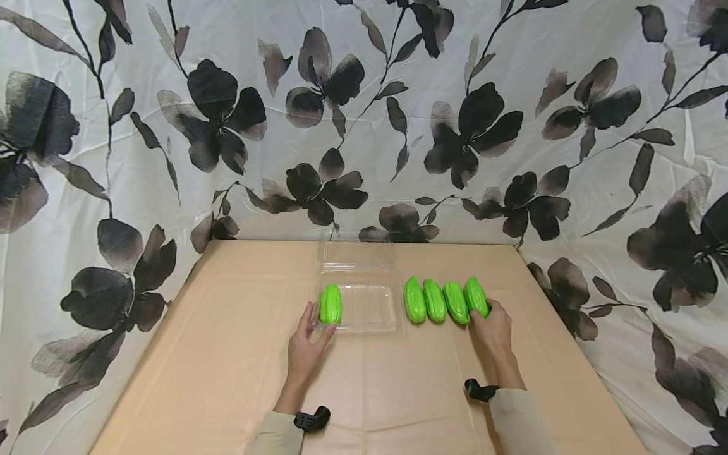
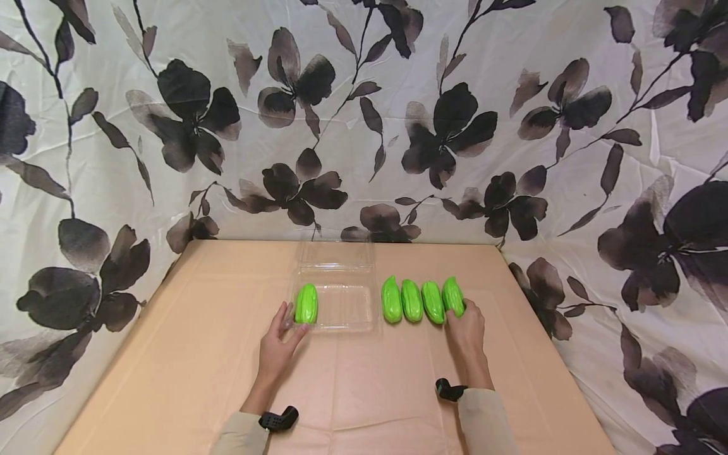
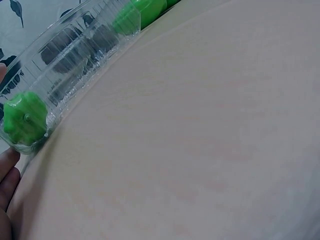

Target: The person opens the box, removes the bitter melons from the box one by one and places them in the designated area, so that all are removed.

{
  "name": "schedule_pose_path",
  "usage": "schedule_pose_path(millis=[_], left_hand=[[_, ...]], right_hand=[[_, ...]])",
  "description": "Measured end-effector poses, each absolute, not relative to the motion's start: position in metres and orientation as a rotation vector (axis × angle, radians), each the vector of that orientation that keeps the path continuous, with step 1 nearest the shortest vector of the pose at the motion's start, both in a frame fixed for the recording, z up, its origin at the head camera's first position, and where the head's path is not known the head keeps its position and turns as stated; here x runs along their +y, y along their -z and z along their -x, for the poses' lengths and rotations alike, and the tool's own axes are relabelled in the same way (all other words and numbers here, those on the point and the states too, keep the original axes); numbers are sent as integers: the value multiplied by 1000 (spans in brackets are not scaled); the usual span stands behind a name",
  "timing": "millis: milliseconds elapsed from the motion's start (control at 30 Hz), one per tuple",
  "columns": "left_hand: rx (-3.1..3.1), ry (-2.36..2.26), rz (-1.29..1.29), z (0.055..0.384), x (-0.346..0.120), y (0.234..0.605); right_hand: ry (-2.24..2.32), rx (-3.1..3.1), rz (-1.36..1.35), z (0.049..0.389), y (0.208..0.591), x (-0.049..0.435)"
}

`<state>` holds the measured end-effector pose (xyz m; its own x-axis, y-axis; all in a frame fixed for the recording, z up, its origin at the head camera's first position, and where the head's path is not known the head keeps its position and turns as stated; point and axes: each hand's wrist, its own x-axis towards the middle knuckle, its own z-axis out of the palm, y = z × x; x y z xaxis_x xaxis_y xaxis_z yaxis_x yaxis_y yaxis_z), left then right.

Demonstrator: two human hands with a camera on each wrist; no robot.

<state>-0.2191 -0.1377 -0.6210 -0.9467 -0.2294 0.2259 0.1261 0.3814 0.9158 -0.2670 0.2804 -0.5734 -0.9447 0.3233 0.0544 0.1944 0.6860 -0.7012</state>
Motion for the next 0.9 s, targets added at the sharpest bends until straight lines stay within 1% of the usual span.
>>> schedule_pose_path(millis=[900], left_hand=[[-2330,1577,-89,219,-138,620]], right_hand=[[-1069,-2727,439,269,575,279]])
